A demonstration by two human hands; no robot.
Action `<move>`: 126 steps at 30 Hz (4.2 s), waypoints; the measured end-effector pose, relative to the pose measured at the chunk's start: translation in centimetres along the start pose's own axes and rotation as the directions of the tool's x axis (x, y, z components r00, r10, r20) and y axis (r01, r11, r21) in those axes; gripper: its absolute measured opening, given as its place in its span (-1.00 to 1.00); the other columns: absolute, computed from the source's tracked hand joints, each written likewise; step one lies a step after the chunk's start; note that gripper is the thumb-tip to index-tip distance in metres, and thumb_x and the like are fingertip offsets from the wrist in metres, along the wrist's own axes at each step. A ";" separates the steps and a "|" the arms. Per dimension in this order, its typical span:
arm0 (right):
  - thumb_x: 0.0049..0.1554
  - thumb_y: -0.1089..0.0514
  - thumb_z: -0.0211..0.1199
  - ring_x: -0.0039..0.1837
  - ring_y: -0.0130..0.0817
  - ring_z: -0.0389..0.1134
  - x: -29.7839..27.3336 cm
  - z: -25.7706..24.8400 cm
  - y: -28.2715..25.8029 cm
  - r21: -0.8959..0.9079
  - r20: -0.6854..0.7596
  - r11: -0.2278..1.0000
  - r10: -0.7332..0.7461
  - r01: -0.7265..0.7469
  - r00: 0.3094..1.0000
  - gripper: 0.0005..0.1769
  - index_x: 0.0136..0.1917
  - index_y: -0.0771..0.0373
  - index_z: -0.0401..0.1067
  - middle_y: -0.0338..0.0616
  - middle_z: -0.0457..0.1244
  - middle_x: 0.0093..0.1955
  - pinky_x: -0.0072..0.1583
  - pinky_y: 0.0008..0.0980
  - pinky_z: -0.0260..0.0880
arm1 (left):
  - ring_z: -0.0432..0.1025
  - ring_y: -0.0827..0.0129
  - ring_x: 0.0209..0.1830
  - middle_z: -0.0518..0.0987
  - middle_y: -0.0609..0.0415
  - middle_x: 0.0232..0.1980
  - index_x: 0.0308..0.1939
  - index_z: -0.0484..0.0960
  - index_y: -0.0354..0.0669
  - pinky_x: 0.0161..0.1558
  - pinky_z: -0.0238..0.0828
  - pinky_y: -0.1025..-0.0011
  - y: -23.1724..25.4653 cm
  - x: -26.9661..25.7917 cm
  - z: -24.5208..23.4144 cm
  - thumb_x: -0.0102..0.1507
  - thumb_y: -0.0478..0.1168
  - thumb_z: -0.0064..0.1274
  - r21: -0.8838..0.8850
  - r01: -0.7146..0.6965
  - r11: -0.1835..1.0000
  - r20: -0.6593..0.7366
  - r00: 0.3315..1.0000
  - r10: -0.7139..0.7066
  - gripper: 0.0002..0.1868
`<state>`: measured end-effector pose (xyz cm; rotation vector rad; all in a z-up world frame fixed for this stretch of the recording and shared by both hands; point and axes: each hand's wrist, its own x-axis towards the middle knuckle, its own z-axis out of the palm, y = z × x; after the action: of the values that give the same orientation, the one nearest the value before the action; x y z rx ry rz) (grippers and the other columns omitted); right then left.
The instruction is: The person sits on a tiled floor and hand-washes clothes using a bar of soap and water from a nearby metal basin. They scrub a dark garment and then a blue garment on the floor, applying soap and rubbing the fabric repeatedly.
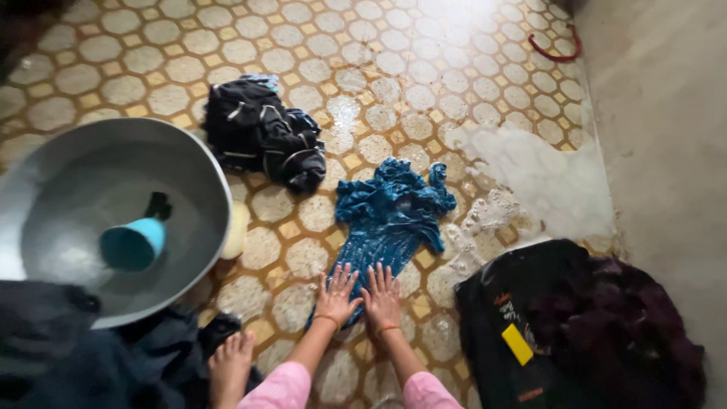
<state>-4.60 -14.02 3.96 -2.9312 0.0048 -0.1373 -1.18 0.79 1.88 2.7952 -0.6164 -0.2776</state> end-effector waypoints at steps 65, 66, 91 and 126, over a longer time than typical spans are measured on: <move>0.15 0.14 0.20 -0.14 -0.03 0.25 -5.2 -3.9 -4.1 0.603 0.666 -0.040 0.574 -0.796 0.476 -0.76 0.06 0.30 0.45 0.08 0.25 -0.12 -0.08 -0.03 0.27 | 0.50 0.53 -0.24 0.62 0.26 -0.16 0.00 0.62 -0.09 -0.23 0.47 0.46 2.0 -7.7 -5.1 0.29 -0.12 0.17 -0.949 0.153 -0.276 0.186 0.978 -0.098 -0.76; 0.09 0.18 0.21 -0.11 -0.11 0.29 -5.3 -3.5 -4.2 0.721 0.582 -0.047 0.584 -0.692 0.567 -0.73 0.09 0.22 0.39 0.02 0.27 -0.10 -0.04 -0.08 0.32 | 0.51 0.49 -0.23 0.62 0.22 -0.15 0.01 0.61 -0.10 -0.20 0.49 0.43 2.1 -7.5 -5.2 0.25 -0.18 0.23 -0.974 0.077 -0.213 0.103 0.988 -0.113 -0.73; 0.00 0.32 0.29 -0.04 -0.27 0.36 -7.4 -6.1 -4.5 0.817 0.283 0.355 0.439 -0.454 0.853 -0.55 0.19 0.19 0.47 0.00 0.35 0.05 -0.03 -0.28 0.38 | 0.59 0.17 -0.23 0.69 -0.02 -0.22 -0.21 0.68 -0.07 -0.12 0.54 0.26 -0.3 -10.2 -6.0 0.08 -0.30 0.20 -0.818 0.351 0.456 -0.126 0.664 -0.737 -0.80; 0.23 0.26 0.19 -0.14 -0.40 0.41 -8.6 -1.8 -2.9 0.742 0.569 0.248 0.260 -0.623 0.781 -0.63 0.31 0.17 0.51 -0.17 0.41 -0.07 -0.19 -0.44 0.41 | 0.59 0.22 -0.20 0.73 0.01 -0.13 -0.11 0.76 -0.02 -0.10 0.52 0.25 3.3 -10.7 -0.8 0.15 -0.05 0.28 -0.757 0.545 0.361 0.150 0.682 -0.715 -0.72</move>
<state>-13.37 -11.40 5.49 -1.6430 0.5553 0.3638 -11.73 2.75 4.97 2.0026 0.6075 -0.2866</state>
